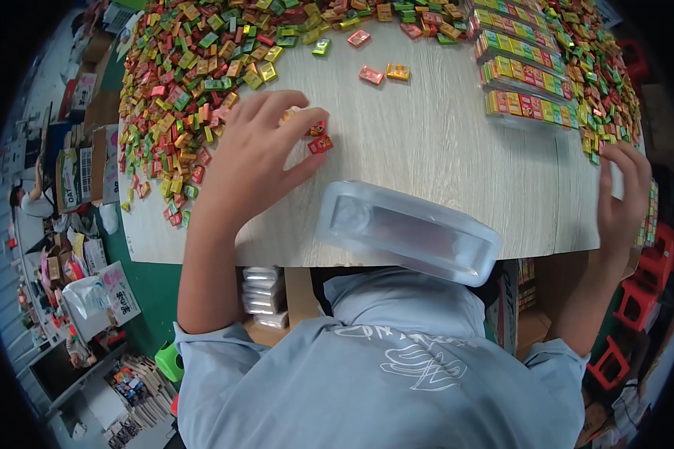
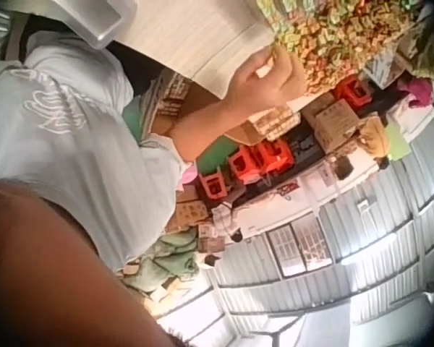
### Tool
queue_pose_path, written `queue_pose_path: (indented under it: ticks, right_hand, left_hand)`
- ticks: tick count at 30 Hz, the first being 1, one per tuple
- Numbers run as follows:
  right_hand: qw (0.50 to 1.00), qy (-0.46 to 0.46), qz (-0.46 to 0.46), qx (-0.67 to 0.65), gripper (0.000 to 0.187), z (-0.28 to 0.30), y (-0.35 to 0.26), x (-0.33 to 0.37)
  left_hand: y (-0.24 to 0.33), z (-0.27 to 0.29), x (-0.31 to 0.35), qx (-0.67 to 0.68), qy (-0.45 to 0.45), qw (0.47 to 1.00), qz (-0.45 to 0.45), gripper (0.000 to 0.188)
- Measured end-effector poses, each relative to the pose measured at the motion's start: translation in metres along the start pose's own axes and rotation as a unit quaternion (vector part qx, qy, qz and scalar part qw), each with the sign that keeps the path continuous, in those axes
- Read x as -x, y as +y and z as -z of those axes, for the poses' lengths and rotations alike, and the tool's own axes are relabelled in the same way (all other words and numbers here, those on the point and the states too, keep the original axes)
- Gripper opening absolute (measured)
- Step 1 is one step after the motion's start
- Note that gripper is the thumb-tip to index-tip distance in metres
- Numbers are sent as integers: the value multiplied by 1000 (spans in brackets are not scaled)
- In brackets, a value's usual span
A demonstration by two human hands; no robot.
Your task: The recorder picks up small colorful boxes, arranges them in a row, and then places them into a transparent plastic container.
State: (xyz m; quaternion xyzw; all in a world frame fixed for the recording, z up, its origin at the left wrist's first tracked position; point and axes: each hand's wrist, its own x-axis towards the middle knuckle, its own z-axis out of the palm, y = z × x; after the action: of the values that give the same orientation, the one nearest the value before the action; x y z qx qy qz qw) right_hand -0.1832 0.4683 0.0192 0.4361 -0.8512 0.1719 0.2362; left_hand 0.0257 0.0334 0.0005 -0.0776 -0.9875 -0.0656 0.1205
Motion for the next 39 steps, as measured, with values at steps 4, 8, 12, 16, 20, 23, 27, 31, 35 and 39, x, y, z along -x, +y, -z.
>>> queue_pose_path:
  ticks: [4,8,12,16,20,23,27,31,35,39]
  right_hand:
    - [973,-50,200,-106,25,-57,-99,-77]
    - [959,-141,226,-100,39,-101,-145,-112]
    - [970,-161,178,-48,41,-134,-152,-124]
    - [964,-236,115,-45,35,-143,-152,-132]
    - [960,-271,51,-43,34,-147,-152,-136]
    - [971,-203,83,-91,36,-154,-153,-135]
    - [958,-214,98,-164,37,-151,-163,-139]
    - [929,-288,107,-207,35,-144,-168,-134]
    - [914,-303,85,-257,35,-133,-176,-122]
    - [910,-293,73,-282,37,-127,-186,-116]
  left_hand:
    - [-13,-13,-8,-13,-25,998,-56,31]
    - [-15,-18,-20,-5,-23,996,-87,27]
    - [-20,-19,-17,37,-9,996,-75,33]
    - [-29,-11,-10,93,-39,993,-61,37]
    - [-37,-17,-11,133,-41,988,-59,38]
    - [-42,-18,-9,154,-42,985,-59,37]
    - [-47,-13,-7,141,-42,988,-53,34]
    - [-48,-11,-4,134,-49,989,-45,29]
    - [-42,-14,-5,124,-45,991,-39,27]
    - [-32,-22,-10,104,-17,993,-44,27]
